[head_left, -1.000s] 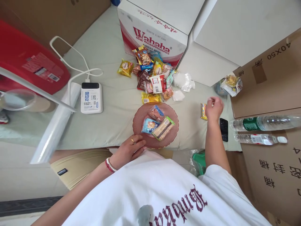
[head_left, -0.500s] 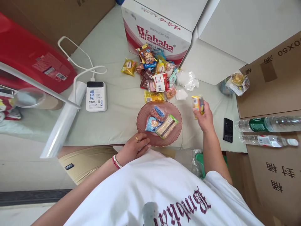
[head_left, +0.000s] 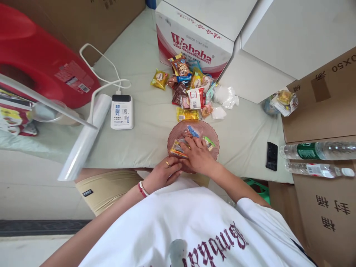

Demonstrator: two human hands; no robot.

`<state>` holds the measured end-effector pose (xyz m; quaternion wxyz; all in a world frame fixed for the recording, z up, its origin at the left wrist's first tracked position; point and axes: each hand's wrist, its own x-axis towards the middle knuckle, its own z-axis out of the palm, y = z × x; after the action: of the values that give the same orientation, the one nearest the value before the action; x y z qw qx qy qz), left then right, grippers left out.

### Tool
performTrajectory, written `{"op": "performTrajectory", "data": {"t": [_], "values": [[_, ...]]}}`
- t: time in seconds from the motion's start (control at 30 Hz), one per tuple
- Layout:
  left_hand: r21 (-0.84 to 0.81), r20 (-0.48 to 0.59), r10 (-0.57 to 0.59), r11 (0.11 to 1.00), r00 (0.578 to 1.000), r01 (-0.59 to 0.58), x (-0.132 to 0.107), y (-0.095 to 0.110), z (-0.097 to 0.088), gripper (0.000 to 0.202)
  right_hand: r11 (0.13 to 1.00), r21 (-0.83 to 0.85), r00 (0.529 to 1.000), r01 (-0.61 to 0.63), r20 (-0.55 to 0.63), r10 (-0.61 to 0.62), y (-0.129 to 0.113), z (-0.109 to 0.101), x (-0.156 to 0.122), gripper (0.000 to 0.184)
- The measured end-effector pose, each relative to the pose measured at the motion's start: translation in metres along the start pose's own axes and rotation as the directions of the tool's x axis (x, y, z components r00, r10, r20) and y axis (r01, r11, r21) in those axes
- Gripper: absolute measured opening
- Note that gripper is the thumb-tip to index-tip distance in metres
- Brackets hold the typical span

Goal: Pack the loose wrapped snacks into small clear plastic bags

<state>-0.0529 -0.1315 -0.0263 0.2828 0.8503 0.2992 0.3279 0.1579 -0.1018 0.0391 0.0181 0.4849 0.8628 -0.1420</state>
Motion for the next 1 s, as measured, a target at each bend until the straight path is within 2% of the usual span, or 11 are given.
{"op": "performTrajectory", "data": {"t": [0.1,0.17,0.23,0.3,0.37,0.47,0.53,0.6,0.67,0.8,1.0], "values": [[-0.045,-0.003,-0.001,0.999,1.000,0.001,-0.001,-0.001,0.002,0.016,0.995,0.087,0.998,0.042,-0.059,-0.037,0.007,-0.010,-0.005,0.057],[-0.037,-0.021,0.015,0.999,1.000,-0.015,-0.002,-0.003,0.003,0.016,0.983,0.167,0.977,-0.076,-0.185,0.107,0.015,-0.015,-0.003,0.054],[-0.020,-0.026,0.019,1.000,0.999,-0.019,-0.002,-0.003,0.004,0.016,0.941,0.224,0.918,-0.256,-0.248,0.309,0.023,-0.015,0.005,0.061],[-0.016,-0.024,0.012,1.000,1.000,-0.013,-0.002,-0.003,0.005,0.016,0.905,0.229,0.894,-0.358,-0.196,0.403,0.032,-0.011,0.018,0.070],[-0.015,-0.024,0.011,1.000,1.000,-0.011,-0.002,-0.003,0.005,0.016,0.902,0.242,0.910,-0.358,-0.124,0.394,0.042,-0.006,0.033,0.063],[0.004,-0.016,0.021,1.000,1.000,-0.021,-0.001,-0.002,0.004,0.016,0.911,0.306,0.944,-0.275,-0.094,0.317,0.063,-0.005,0.052,0.045],[0.016,0.000,0.008,1.000,1.000,-0.008,-0.001,-0.002,0.005,0.016,0.924,0.314,0.972,-0.216,-0.023,0.235,0.075,-0.008,0.061,0.042],[0.009,0.015,-0.012,1.000,1.000,0.012,-0.001,-0.001,0.006,0.017,0.947,0.251,0.979,-0.199,0.085,0.183,0.079,-0.013,0.065,0.045],[-0.008,0.010,-0.020,1.000,1.000,0.020,-0.002,-0.001,0.007,0.019,0.971,0.113,0.971,-0.212,0.139,0.195,0.075,-0.016,0.067,0.048],[-0.007,-0.047,0.004,1.000,0.999,-0.004,-0.005,-0.001,0.009,0.027,0.951,-0.110,0.954,-0.290,0.050,0.297,0.063,-0.017,0.070,0.047],[-0.038,-0.028,-0.026,0.999,0.999,0.025,-0.005,0.000,0.007,0.018,0.918,-0.101,0.900,-0.383,0.184,0.396,0.071,-0.026,0.079,0.046]]}}
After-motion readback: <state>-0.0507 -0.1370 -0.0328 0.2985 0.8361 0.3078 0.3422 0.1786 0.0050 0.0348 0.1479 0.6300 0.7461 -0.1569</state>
